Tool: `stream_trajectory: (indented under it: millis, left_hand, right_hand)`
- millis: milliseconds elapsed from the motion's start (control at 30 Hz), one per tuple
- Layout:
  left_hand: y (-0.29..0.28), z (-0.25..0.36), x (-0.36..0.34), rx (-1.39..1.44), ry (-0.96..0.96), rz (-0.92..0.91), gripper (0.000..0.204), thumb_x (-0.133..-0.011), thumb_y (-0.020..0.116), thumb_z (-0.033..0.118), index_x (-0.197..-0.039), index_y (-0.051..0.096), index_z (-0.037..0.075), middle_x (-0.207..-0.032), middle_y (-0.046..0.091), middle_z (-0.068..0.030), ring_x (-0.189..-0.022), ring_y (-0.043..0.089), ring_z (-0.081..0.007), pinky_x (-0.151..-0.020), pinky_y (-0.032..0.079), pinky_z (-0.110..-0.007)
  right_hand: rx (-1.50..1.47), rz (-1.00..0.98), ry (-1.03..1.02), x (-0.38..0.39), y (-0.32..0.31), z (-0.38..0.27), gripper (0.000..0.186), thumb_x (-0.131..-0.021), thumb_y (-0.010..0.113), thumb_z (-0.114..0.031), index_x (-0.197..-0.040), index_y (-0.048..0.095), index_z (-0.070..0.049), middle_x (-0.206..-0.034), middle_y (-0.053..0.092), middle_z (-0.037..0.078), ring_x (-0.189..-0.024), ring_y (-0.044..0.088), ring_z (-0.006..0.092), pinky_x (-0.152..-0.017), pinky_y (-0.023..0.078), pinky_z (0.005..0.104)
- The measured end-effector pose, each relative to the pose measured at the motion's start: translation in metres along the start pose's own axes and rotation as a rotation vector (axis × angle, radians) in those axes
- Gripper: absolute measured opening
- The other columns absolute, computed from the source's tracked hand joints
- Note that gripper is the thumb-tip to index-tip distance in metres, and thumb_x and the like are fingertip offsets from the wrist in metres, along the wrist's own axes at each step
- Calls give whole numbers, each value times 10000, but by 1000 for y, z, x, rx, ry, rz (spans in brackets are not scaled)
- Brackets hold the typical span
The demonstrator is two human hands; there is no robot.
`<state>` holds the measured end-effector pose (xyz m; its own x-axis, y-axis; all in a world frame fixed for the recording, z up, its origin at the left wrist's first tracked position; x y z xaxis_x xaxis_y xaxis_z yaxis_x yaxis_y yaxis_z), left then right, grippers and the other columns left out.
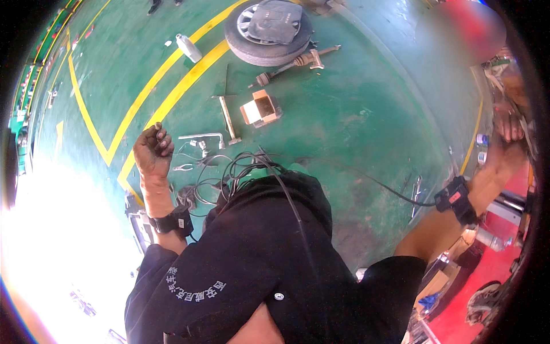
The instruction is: The person cleans a bolt with a spray and then uses an adjustable wrench to tighten the bolt on a car's lower control arm suspension component.
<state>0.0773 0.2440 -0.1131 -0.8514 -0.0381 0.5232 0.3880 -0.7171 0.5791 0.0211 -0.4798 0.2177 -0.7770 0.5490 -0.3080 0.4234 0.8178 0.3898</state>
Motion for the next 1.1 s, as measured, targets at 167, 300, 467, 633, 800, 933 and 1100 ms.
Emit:
stream_trajectory:
  millis: [167,300,467,633,800,933,1100]
  left_hand:
    - [-13,4,-2,85,21,27,134,-882,553,145,-909,554,13,-731,461,-34,-591,434,-133,-477,307,-231]
    - [-41,15,1,60,76,131,127,-880,541,137,-897,560,13,-722,470,-37,-591,443,-133,-473,308,-231]
    - [-71,29,3,157,127,131,138,-878,542,140,-897,576,7,-718,480,-33,-586,450,-134,-473,312,-228]
    - [-90,33,5,153,163,199,147,-874,551,140,-900,579,-2,-703,494,-43,-575,450,-138,-469,316,-227]
    - [-93,35,9,156,187,215,145,-880,544,141,-899,571,0,-703,483,-41,-572,447,-138,-462,313,-228]
    - [-95,35,7,163,196,191,144,-891,536,151,-899,564,9,-714,475,-35,-574,440,-133,-460,312,-225]
    - [-99,32,8,155,174,243,125,-885,546,146,-891,566,23,-711,480,-30,-572,444,-131,-454,311,-223]
  right_hand:
    - [136,63,-173,-14,-40,-27,453,-923,443,-229,-1194,528,125,-1210,548,277,-1165,508,426,-1118,316,538]
    - [113,-14,-115,-33,-75,-21,470,-923,431,-219,-1199,511,154,-1241,528,309,-1189,494,445,-1121,310,553]
    - [69,-135,-60,-69,-115,-32,492,-923,415,-207,-1205,489,190,-1280,504,348,-1220,476,468,-1124,302,571]
    - [151,-17,-116,-59,-95,-2,462,-924,410,-199,-1202,474,165,-1272,482,321,-1197,459,447,-1097,298,548]
    - [146,-24,-115,-56,-85,6,433,-925,405,-191,-1199,459,140,-1265,460,293,-1175,443,425,-1070,293,524]
    - [154,19,-137,-41,-81,12,410,-926,401,-185,-1196,446,120,-1258,443,271,-1157,430,408,-1048,290,506]
    - [179,58,-165,-21,-66,20,382,-927,396,-177,-1193,431,95,-1250,421,243,-1135,414,387,-1021,285,482]
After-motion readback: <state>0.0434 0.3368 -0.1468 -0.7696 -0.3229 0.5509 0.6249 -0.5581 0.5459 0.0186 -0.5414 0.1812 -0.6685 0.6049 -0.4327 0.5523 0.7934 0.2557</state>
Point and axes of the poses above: each hand's wrist, its own x-axis away from the middle knuckle, its own y-axis out of the palm, z = x × y, the point moved 9 cm from there along -x, towards the middle knuckle
